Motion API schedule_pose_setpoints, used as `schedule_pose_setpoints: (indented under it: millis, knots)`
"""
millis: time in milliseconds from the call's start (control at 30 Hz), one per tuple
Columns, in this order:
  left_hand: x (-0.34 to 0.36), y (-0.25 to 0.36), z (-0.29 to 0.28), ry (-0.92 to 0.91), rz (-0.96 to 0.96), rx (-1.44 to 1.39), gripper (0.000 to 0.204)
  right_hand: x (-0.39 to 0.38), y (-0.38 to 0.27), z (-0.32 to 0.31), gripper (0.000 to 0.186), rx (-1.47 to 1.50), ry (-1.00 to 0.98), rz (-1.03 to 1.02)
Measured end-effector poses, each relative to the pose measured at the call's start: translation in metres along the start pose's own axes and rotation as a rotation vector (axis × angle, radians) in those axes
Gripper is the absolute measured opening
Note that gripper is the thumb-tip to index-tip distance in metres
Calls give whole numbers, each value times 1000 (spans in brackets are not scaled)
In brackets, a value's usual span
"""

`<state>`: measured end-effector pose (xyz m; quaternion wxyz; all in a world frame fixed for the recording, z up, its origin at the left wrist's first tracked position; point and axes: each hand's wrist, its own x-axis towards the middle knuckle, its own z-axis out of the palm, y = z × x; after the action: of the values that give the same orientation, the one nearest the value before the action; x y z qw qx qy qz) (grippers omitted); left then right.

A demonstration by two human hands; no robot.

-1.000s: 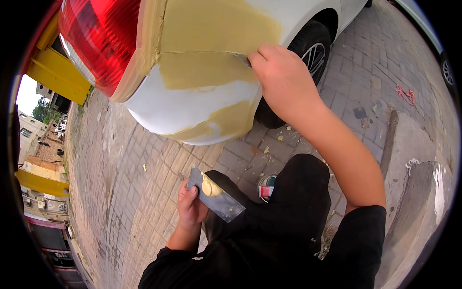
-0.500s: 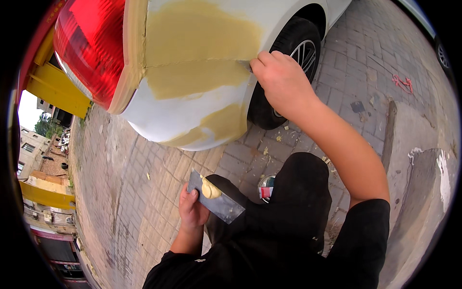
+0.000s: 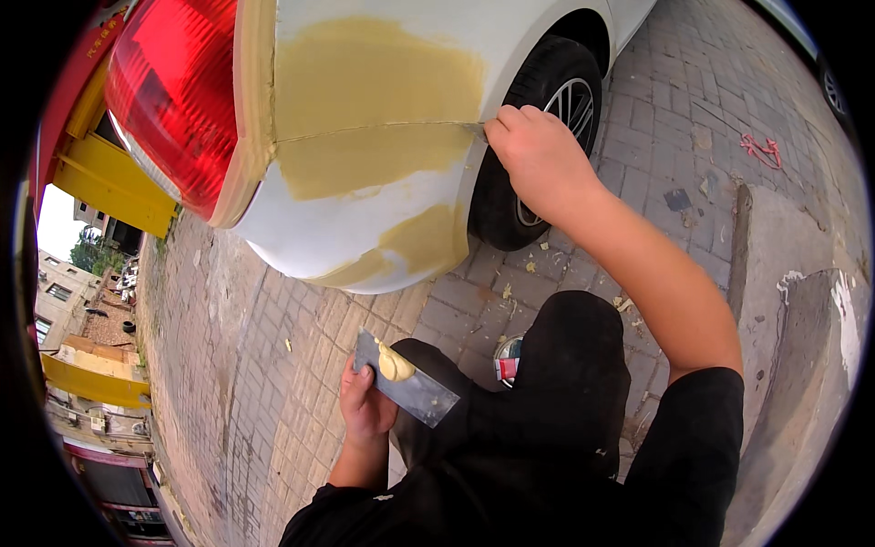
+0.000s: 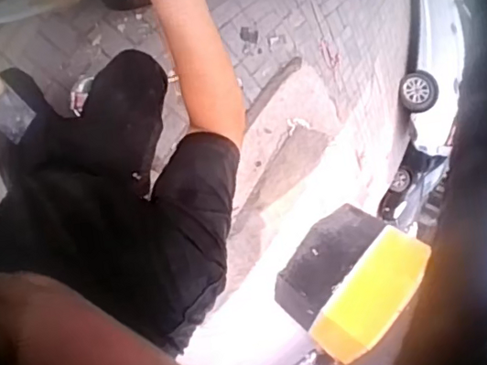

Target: The person mixes a yellow body filler on a metal mixing board using a scraper. They then apply the filler to the rear bumper of a white car, smoothing it over a damaged area near the taillight.

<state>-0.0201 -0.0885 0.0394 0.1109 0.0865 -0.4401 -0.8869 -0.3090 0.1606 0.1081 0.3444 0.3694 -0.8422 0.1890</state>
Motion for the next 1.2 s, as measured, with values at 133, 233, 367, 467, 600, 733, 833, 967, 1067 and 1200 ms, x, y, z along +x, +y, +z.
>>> schedule_pose_setpoints:
  millis: [133,233,367,467,600,733,833,967,1067,1200]
  knots:
    - [-2,4,4,38,-6,19,32,-8,8,3,25,32,7,24]
    - [-5,7,-2,15,3,3,32,-8,9,10,23,-12,-31,12]
    - [-6,4,-6,-22,40,-27,31,-59,74,22,16,-238,-392,195]
    - [-3,3,-8,-24,23,-26,31,-98,86,13,12,-155,-326,300]
    - [-4,0,-6,11,-56,-24,32,-92,44,21,13,434,3,620]
    - [0,4,0,-56,-74,-42,31,-53,-12,41,15,1313,313,1054]
    - [1,7,13,-73,-66,-37,30,-41,-29,62,21,1194,438,848]
    - [-1,8,10,-56,-47,-7,28,-30,-28,58,22,679,507,460]
    - [-1,5,3,-47,-43,36,31,-23,-15,59,28,505,492,271]
    - [-3,4,7,-18,-44,45,31,-19,-9,55,34,450,445,203]
